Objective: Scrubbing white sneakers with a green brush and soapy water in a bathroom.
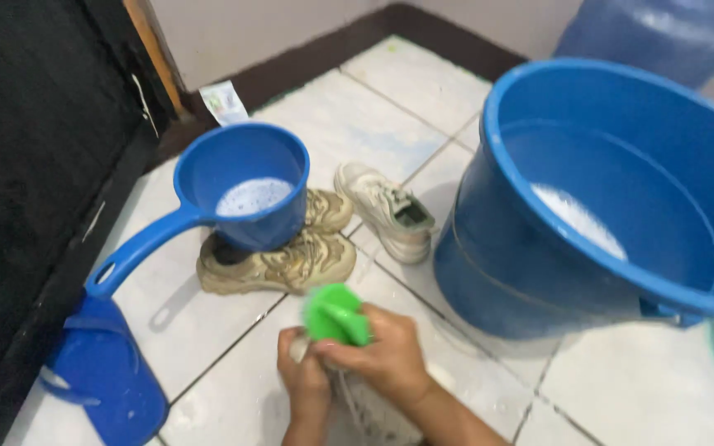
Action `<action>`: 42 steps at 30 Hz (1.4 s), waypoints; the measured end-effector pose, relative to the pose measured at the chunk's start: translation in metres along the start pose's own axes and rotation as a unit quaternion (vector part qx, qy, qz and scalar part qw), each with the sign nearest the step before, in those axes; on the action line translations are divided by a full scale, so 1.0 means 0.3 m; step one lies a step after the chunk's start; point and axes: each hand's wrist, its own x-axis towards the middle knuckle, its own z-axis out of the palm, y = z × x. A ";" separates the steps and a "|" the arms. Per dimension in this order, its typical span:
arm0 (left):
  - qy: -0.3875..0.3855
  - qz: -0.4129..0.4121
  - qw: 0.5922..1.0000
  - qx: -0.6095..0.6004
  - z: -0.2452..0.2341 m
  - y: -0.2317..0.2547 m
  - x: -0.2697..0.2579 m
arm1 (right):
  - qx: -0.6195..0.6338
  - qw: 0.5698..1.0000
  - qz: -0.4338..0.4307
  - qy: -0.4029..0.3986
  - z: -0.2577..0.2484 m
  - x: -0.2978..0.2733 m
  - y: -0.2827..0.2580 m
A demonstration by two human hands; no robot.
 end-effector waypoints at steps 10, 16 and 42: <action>0.034 -0.041 0.998 0.018 0.070 0.078 -0.058 | 0.138 0.982 -0.008 0.124 0.002 -0.021 0.162; 0.040 -0.042 0.997 0.048 0.149 0.131 -0.102 | 0.066 0.984 0.024 0.166 -0.052 -0.057 0.191; 0.012 -0.058 0.996 0.063 0.239 0.196 -0.104 | 0.130 0.963 0.127 0.201 -0.078 -0.056 0.250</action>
